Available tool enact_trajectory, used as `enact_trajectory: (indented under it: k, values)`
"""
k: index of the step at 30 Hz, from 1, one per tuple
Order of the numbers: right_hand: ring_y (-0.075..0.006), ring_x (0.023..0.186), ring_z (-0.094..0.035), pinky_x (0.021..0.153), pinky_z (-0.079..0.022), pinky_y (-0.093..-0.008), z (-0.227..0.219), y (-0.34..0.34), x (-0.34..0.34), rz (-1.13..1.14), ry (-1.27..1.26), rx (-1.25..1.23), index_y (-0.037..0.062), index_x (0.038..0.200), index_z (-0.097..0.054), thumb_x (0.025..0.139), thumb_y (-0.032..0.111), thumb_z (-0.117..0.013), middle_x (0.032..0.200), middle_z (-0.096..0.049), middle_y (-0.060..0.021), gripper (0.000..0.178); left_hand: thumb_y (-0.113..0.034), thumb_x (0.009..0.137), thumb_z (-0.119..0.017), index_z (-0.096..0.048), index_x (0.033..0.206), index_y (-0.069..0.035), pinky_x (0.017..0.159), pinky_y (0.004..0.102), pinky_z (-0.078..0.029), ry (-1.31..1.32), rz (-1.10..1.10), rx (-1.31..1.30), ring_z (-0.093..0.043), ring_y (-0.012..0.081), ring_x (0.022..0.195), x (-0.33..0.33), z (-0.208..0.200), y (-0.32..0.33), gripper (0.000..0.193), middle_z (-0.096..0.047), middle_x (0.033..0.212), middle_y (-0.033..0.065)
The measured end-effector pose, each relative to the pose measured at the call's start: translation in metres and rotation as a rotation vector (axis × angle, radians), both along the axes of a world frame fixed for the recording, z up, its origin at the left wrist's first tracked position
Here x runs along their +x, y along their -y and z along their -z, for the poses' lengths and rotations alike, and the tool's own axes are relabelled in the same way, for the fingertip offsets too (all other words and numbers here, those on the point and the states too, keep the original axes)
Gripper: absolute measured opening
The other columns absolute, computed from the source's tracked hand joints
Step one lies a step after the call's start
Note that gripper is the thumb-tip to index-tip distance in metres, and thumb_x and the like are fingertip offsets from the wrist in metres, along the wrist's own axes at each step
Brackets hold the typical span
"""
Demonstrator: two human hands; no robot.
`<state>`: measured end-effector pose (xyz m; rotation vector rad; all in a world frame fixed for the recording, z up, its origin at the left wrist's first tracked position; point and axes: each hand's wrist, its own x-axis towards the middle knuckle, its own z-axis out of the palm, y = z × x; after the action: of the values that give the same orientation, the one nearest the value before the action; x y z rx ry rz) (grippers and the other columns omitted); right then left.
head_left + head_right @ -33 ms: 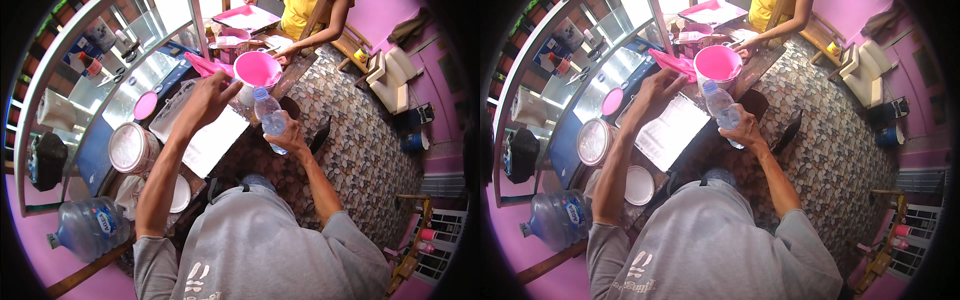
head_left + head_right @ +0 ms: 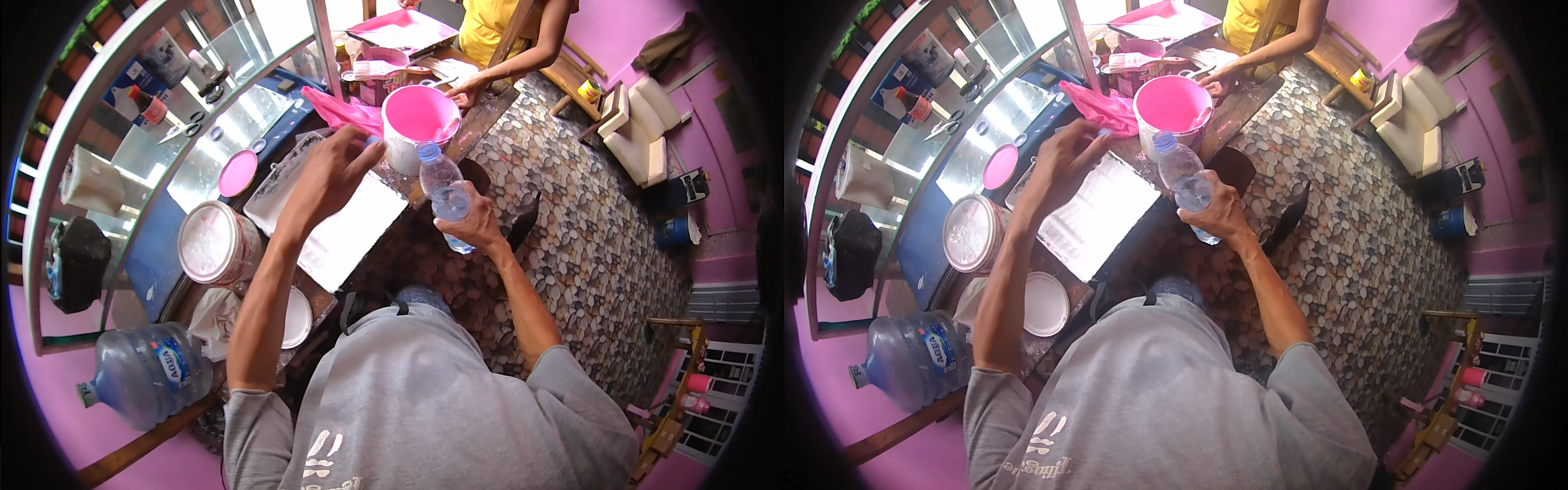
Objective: The person prepares a paint tray by adding water from a bottle, unfolding a plastic liner, and using a brush to mix and spread white paint inside the tray.
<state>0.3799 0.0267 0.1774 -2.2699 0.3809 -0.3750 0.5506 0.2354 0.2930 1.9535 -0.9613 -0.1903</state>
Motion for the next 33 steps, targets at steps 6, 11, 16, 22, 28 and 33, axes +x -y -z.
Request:
enact_trajectory:
  k: [6, 11, 16, 22, 28, 33]
  values:
    - [-0.0376, 0.095, -0.064, 0.086, -0.051, -0.0403, -0.015, 0.045, 0.000, 0.114, -0.265, -0.093, -0.0018, 0.116, -0.052, 0.059, 0.037, -0.078, 0.102, -0.065, -0.0233, 0.074, -0.020, 0.088, -0.065, -0.061, 0.100, 0.002, 0.066, 0.0259, -0.047, -0.355, -0.244, 0.086, -0.058, 0.0109, 0.072, -0.050, 0.078, -0.140, 0.025, -0.064, 0.079, 0.0056]
    - [-0.0382, 0.103, -0.061, 0.091, -0.048, -0.0405, -0.010, 0.084, 0.007, 0.162, -0.322, -0.253, -0.0061, 0.124, -0.048, 0.058, 0.039, -0.077, 0.108, -0.063, -0.0270, 0.086, -0.026, 0.091, -0.062, -0.061, 0.093, -0.001, 0.063, 0.0237, -0.049, -1.000, -0.568, 0.048, -0.059, 0.0108, 0.068, -0.141, 0.165, -0.284, 0.026, -0.061, 0.080, 0.0033]
    - [-0.0395, 0.108, -0.058, 0.093, -0.047, -0.0400, -0.019, 0.094, 0.016, 0.158, -0.387, -0.234, -0.0081, 0.122, -0.050, 0.056, 0.039, -0.077, 0.113, -0.059, -0.0293, 0.085, -0.036, 0.087, -0.066, -0.061, 0.092, -0.007, 0.060, 0.0274, -0.054, -1.363, -0.924, 0.027, -0.062, 0.0153, 0.067, -0.258, 0.255, -0.384, 0.030, -0.060, 0.078, 0.0035]
    - [-0.0333, 0.101, -0.063, 0.090, -0.048, -0.0374, -0.012, 0.109, 0.024, 0.130, -0.406, -0.282, -0.0011, 0.120, -0.054, 0.056, 0.037, -0.078, 0.107, -0.064, -0.0228, 0.078, -0.036, 0.084, -0.069, -0.061, 0.100, -0.004, 0.060, 0.0320, -0.056, -1.532, -0.993, 0.131, -0.064, 0.0201, 0.068, -0.343, 0.293, -0.413, 0.037, -0.063, 0.081, 0.0094]
    - [-0.0342, 0.098, -0.063, 0.089, -0.049, -0.0375, -0.025, 0.101, 0.033, 0.121, -0.456, -0.254, -0.0031, 0.116, -0.057, 0.055, 0.036, -0.076, 0.103, -0.065, -0.0237, 0.075, -0.035, 0.083, -0.070, -0.059, 0.108, 0.000, 0.061, 0.0324, -0.056, -1.481, -0.965, 0.208, -0.065, 0.0224, 0.071, -0.354, 0.278, -0.395, 0.044, -0.064, 0.087, 0.0140]
    - [-0.0340, 0.096, -0.064, 0.088, -0.049, -0.0374, -0.030, 0.098, 0.037, 0.133, -0.486, -0.283, -0.0026, 0.114, -0.059, 0.054, 0.037, -0.075, 0.100, -0.066, -0.0237, 0.073, -0.035, 0.083, -0.070, -0.060, 0.106, 0.000, 0.060, 0.0311, -0.056, -1.483, -0.982, 0.246, -0.065, 0.0214, 0.070, -0.356, 0.281, -0.390, 0.043, -0.065, 0.086, 0.0133]
